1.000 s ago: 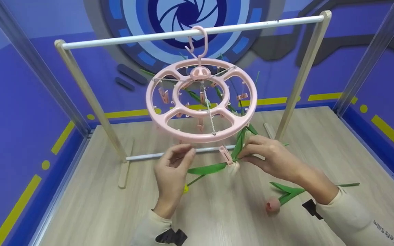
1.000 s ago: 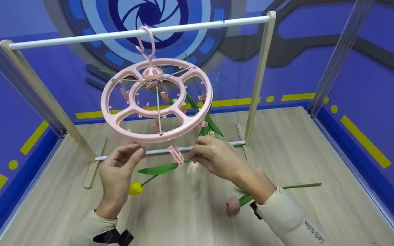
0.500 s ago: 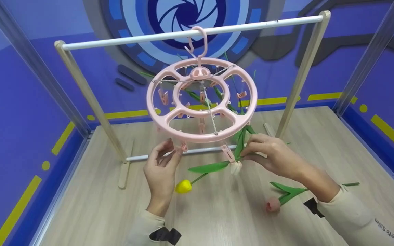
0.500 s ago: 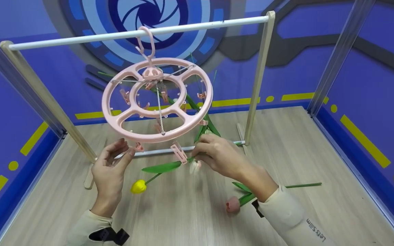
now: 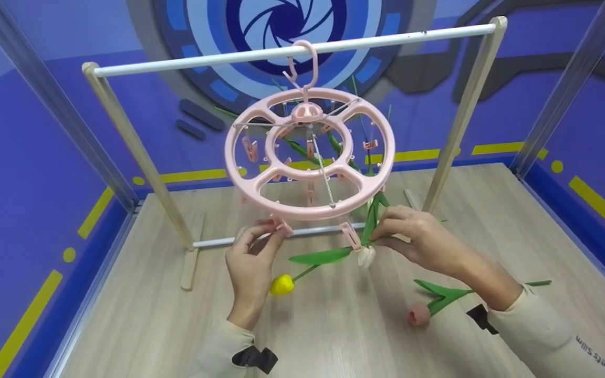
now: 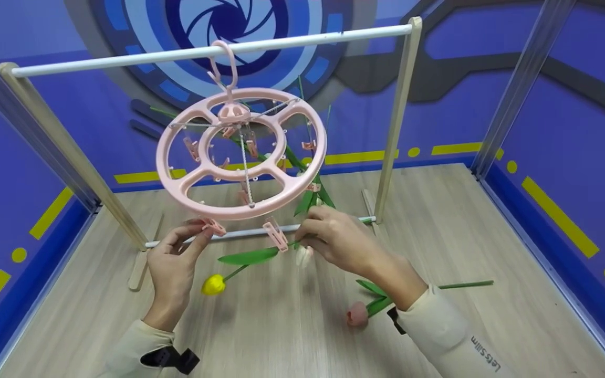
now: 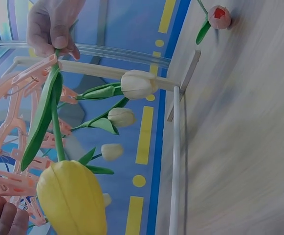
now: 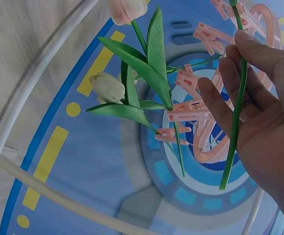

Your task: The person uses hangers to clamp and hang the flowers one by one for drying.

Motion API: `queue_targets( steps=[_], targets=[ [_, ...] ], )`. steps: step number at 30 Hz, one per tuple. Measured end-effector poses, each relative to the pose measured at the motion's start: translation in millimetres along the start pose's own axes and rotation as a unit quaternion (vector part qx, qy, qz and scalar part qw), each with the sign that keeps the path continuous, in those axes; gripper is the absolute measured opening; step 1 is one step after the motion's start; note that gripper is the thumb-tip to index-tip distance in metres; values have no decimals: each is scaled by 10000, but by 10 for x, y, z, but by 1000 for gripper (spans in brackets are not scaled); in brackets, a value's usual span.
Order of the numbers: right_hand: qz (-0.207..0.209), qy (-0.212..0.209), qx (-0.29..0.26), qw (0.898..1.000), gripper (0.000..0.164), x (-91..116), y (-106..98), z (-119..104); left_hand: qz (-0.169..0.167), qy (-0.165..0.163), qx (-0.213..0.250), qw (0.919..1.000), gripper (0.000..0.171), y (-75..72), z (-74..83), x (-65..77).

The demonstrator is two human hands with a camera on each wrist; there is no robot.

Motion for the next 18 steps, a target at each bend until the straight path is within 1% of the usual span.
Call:
queue_targets(
  steps=[3,7,10,13,15,16,18],
  targets=[
    [-19,39,-7,10000,31,5,0,11,-29,2,-14,10000,14,-8,23,12],
    [-39,35,72,10000,31,5,4,23,-11,-20,208,9998,14,-11,61,22],
    [-48,43,184,9998,31,2,7,33,-41,-118,457,9989,24,-1,84,31],
    [-46,78,263,9996,33,2,4,46,-110,-222,572,9981,40,14,111,45],
    [-8,83,307,9995,34,1,-2,54,-189,-216,542,9981,47,29,129,57],
    [19,87,323,9994,34,2,-8,56,-232,-188,526,9982,49,35,140,62],
    [129,12,349,9993,36,0,-25,51,-318,-64,480,9983,46,47,153,77]
  ],
)
Point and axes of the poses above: each hand's wrist, its own x-axis away from the middle knuckle, its own y-axis out of the palm, z = x × y, the point moved 6 cm from there along -x, towards the middle knuckle, and after that the axes turned 15 degrees about z, right-handed, at the moved point
